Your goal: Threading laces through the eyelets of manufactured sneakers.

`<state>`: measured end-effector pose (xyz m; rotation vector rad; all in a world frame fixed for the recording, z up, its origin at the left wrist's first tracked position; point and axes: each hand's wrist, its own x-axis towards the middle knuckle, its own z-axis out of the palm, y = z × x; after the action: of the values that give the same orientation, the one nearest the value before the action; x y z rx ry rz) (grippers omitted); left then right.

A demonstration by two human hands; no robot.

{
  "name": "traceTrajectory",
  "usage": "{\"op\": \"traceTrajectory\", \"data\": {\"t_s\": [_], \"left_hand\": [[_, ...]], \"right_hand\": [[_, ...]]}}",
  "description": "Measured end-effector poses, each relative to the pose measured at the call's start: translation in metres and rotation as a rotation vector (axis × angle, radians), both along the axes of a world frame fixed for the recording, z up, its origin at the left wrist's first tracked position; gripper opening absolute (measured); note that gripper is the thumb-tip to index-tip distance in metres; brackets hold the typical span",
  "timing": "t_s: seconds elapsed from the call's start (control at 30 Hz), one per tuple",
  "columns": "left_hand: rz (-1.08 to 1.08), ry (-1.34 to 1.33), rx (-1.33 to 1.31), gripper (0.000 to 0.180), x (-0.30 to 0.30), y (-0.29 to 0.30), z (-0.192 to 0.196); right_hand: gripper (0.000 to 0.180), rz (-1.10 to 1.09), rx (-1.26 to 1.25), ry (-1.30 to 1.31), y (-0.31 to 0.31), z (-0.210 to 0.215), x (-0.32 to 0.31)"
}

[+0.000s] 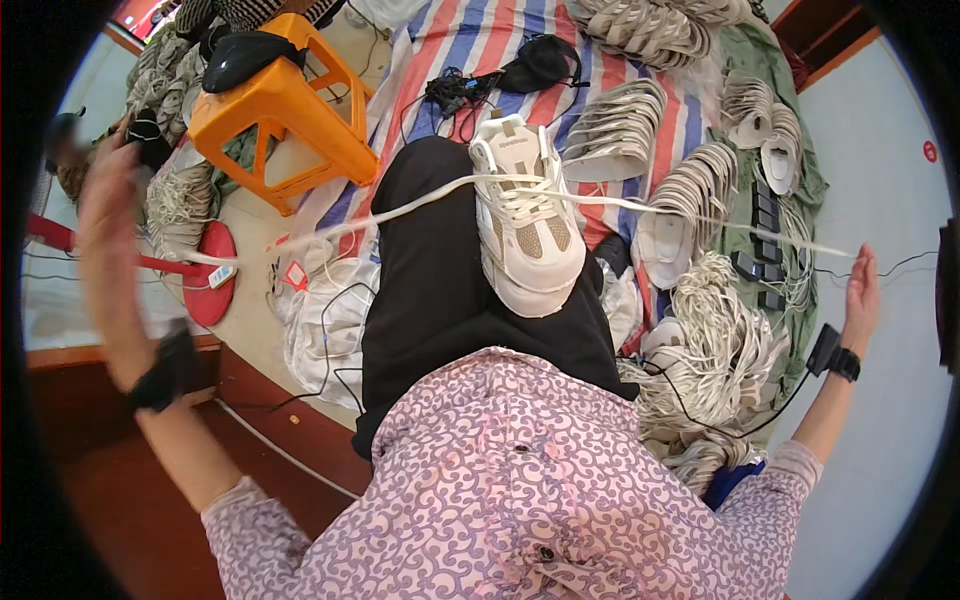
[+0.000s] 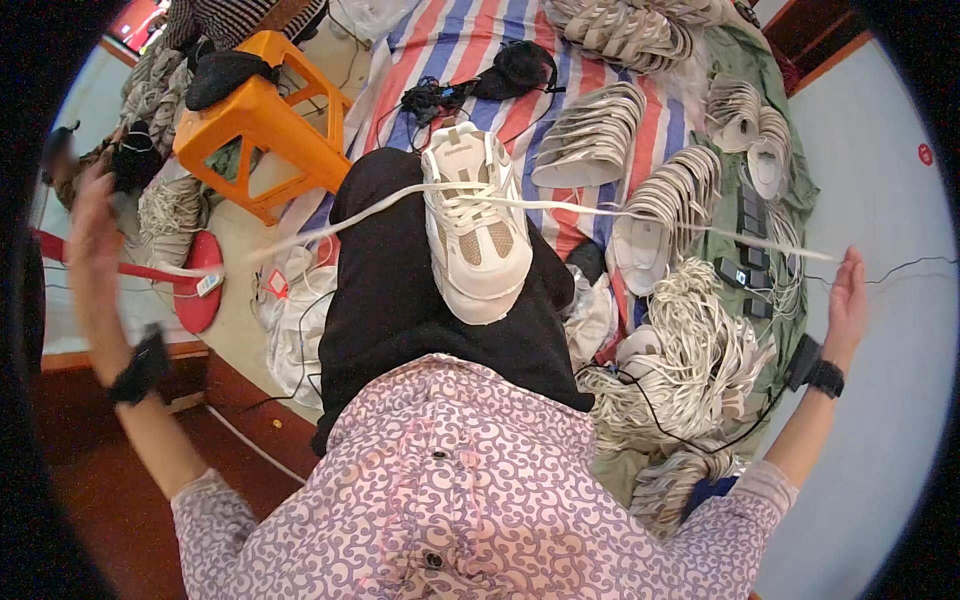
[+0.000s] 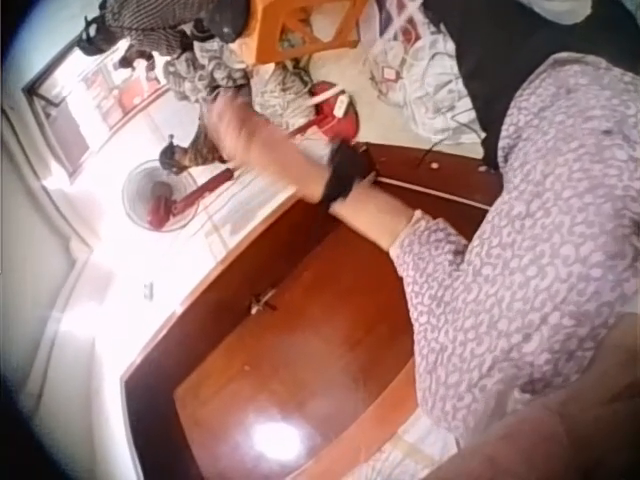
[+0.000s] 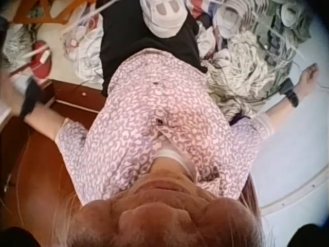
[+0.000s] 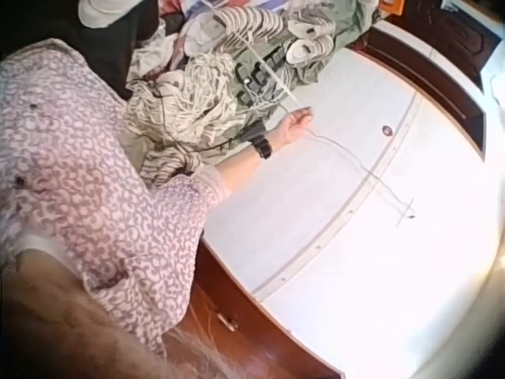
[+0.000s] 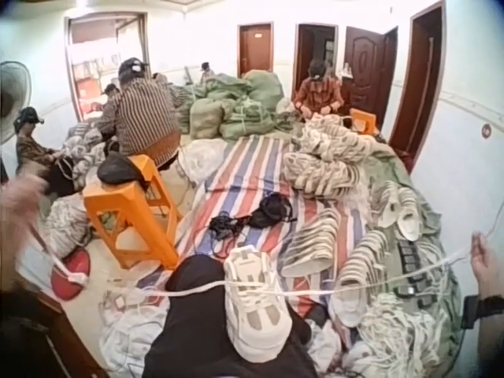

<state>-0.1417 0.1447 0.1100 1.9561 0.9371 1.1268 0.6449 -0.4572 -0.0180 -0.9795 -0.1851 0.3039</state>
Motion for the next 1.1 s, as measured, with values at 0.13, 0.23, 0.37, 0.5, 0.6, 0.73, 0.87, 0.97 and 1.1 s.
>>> {"op": "traceTrajectory", "data": {"t_s": [0.13, 0.23, 0.37, 0.5, 0.6, 0.73, 0.87, 0.97, 1.1], "left_hand": [[-0.312, 0.104, -0.381, 0.028, 0.186, -0.057, -0.112], [-0.381, 0.166, -0.389, 0.023, 0.227, -0.076, -0.169], [-0.470, 0.404, -0.303, 0.022, 0.248, -0.104, -0.179], [-0.416, 0.445, -0.222, 0.026, 0.247, -0.116, -0.178], [-0.361, 0.471, -0.197, 0.025, 0.246, -0.122, -0.180], [-0.364, 0.499, -0.179, 0.024, 0.246, -0.119, -0.182], [-0.372, 0.482, -0.217, 0.024, 0.250, -0.113, -0.185], [-0.400, 0.509, -0.242, 0.025, 0.252, -0.108, -0.179], [-0.407, 0.540, -0.425, 0.031, 0.255, -0.100, -0.174]], "right_hand": [[0.033, 0.248, -0.495, -0.113, -0.005, -0.069, -0.043], [0.027, 0.217, -0.811, -0.142, 0.101, -0.079, -0.139], [0.024, 0.387, -0.635, -0.082, 0.160, -0.096, -0.206], [0.024, 0.547, -0.693, -0.185, 0.214, -0.109, -0.240], [0.027, 0.686, -0.708, -0.252, 0.250, -0.099, -0.262], [0.019, 0.708, -0.578, -0.182, 0.283, -0.087, -0.282], [0.018, 0.716, -0.543, -0.125, 0.299, -0.084, -0.288], [0.012, 0.774, -0.526, -0.067, 0.316, -0.089, -0.293], [0.013, 0.816, -0.566, -0.119, 0.337, -0.081, -0.298]]}}
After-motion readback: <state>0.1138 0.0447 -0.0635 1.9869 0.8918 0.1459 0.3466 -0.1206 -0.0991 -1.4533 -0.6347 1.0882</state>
